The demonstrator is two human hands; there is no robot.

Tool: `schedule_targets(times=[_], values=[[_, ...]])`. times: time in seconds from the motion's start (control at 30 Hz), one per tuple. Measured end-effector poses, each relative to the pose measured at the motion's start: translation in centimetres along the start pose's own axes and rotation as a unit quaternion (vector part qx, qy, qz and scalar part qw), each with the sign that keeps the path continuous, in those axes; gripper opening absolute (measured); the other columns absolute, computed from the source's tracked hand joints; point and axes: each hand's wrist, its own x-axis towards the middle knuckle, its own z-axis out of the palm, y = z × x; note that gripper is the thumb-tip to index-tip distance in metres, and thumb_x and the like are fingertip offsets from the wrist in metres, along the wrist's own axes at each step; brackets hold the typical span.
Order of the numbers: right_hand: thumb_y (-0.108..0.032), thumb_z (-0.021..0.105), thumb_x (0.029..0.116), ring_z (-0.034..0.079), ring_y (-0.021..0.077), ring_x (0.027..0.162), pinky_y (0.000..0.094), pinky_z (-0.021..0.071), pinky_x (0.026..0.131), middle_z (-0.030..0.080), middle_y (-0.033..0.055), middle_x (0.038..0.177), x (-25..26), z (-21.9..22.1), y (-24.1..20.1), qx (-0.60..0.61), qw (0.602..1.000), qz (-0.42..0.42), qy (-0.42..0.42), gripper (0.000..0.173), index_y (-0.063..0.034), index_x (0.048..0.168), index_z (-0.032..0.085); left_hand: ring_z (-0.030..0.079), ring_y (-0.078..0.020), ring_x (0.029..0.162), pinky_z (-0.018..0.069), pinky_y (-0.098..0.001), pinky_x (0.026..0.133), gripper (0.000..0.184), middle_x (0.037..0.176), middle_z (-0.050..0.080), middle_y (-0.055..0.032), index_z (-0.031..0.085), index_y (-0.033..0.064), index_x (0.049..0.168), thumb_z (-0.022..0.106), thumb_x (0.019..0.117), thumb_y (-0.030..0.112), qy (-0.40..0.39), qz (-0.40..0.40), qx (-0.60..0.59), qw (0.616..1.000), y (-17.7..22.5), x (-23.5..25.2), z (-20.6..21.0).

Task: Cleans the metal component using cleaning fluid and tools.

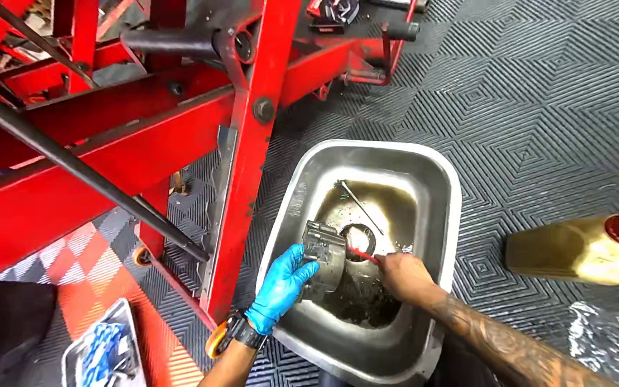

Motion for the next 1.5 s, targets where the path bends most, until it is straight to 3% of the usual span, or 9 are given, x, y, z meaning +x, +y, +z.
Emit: schedule_targets(times=[0.13, 0.23, 0.4, 0.53, 0.73, 0.93, 1.07, 1.2, 1.5], values=[[-0.025, 0.071, 0.0978, 0.07, 0.02, 0.083, 0.045, 0.0595, 0.074, 0.073, 0.0043, 0.096, -1.9, -3.3, -1.7, 0.354, 0.895, -0.059, 0.267, 0.019, -0.0124, 0.113, 0.074, 0.071, -0.0109, 0.088, 0.0609, -0.035, 0.084, 0.026, 0.096, 0.074, -0.0006, 0.068, 0.0116, 0.121, 0.063, 0.1016, 0.028, 0.052, 0.034, 0.091, 0.994, -0.4, 0.1, 2.6], [-0.013, 0.068, 0.0993, 0.072, 0.0127, 0.095, 0.035, 0.0629, 0.083, 0.075, 0.0017, 0.11, -2.6, -4.4, -5.2, 0.56, 0.761, -0.199, 0.261, 0.023, -0.0112, 0.123, 0.071, 0.071, -0.0111, 0.096, 0.0597, -0.0383, 0.09, 0.03, 0.103, 0.074, -0.0018, 0.069, 0.0107, 0.123, 0.063, 0.1001, 0.028, 0.08, 0.047, 0.127, 0.988, -0.5, 0.3, 4.8], [-0.027, 0.07, 0.098, 0.069, 0.0174, 0.08, 0.0462, 0.0583, 0.074, 0.072, 0.0033, 0.087, -0.5, -0.5, -1.4, 0.386, 0.865, -0.131, 0.293, 0.017, -0.0121, 0.104, 0.073, 0.072, -0.0115, 0.093, 0.0608, -0.0388, 0.087, 0.026, 0.098, 0.075, -0.0026, 0.07, 0.0089, 0.12, 0.065, 0.0975, 0.021, 0.12, 0.03, 0.126, 0.984, -0.9, 0.2, 6.1], [-0.023, 0.072, 0.0977, 0.071, 0.0134, 0.081, 0.0382, 0.0629, 0.074, 0.074, 0.0025, 0.091, -1.7, 0.6, -4.3, 0.502, 0.803, -0.147, 0.285, 0.015, -0.0113, 0.107, 0.074, 0.072, -0.0112, 0.095, 0.0604, -0.0372, 0.089, 0.027, 0.101, 0.075, -0.0042, 0.07, 0.0061, 0.12, 0.067, 0.0959, 0.018, 0.135, 0.031, 0.126, 0.982, -1.1, -0.3, 7.1], [-0.03, 0.069, 0.099, 0.069, 0.0215, 0.081, 0.0495, 0.058, 0.073, 0.072, 0.005, 0.09, -2.4, -1.4, -2.9, 0.367, 0.896, -0.07, 0.24, 0.019, -0.0145, 0.108, 0.073, 0.071, -0.0085, 0.091, 0.0607, -0.0306, 0.084, 0.028, 0.101, 0.074, -0.0031, 0.068, 0.0046, 0.121, 0.067, 0.0957, 0.016, 0.162, 0.02, 0.092, 0.982, -0.9, -1.6, 5.7], [-0.025, 0.067, 0.0923, 0.069, 0.0353, 0.098, 0.058, 0.0548, 0.078, 0.072, 0.0101, 0.094, -0.3, 2.0, 0.1, 0.031, 0.999, -0.009, 0.018, 0.014, -0.0166, 0.102, 0.074, 0.071, -0.011, 0.083, 0.0614, -0.0274, 0.075, 0.03, 0.098, 0.074, -0.0047, 0.064, 0.0015, 0.126, 0.065, 0.0966, 0.011, 0.177, 0.01, 0.002, 0.984, -0.7, -2.3, 3.6], [-0.028, 0.069, 0.0957, 0.07, 0.0324, 0.075, 0.056, 0.0554, 0.062, 0.07, 0.0105, 0.082, -1.7, -0.8, 0.2, 0.157, 0.975, -0.017, 0.156, 0.015, -0.0132, 0.098, 0.073, 0.071, -0.0153, 0.085, 0.0614, -0.0293, 0.076, 0.034, 0.102, 0.073, -0.0088, 0.059, 0.0014, 0.133, 0.062, 0.099, 0.008, 0.161, -0.025, -0.09, 0.983, -0.4, -2.5, 3.5], [-0.02, 0.072, 0.0977, 0.071, 0.0094, 0.082, 0.0351, 0.0639, 0.072, 0.075, -0.0038, 0.1, -2.8, -3.5, -4.5, 0.49, 0.826, -0.183, 0.212, 0.021, -0.0176, 0.119, 0.074, 0.072, -0.017, 0.094, 0.062, -0.0328, 0.083, 0.034, 0.109, 0.073, -0.0098, 0.059, 0.0027, 0.134, 0.058, 0.1009, 0.01, 0.115, -0.04, -0.099, 0.988, -0.4, -2.2, 3.9], [-0.022, 0.069, 0.0921, 0.063, 0.0059, 0.068, 0.0301, 0.0565, 0.062, 0.07, -0.0069, 0.085, -3.8, -1.0, -6.5, 0.525, 0.82, -0.181, 0.14, 0.025, -0.0228, 0.117, 0.072, 0.072, -0.0199, 0.092, 0.0623, -0.0337, 0.082, 0.036, 0.107, 0.072, -0.0126, 0.058, -0.0016, 0.134, 0.056, 0.1002, 0.008, 0.126, 0.021, -0.144, 0.981, -0.5, -3.3, 4.5]])
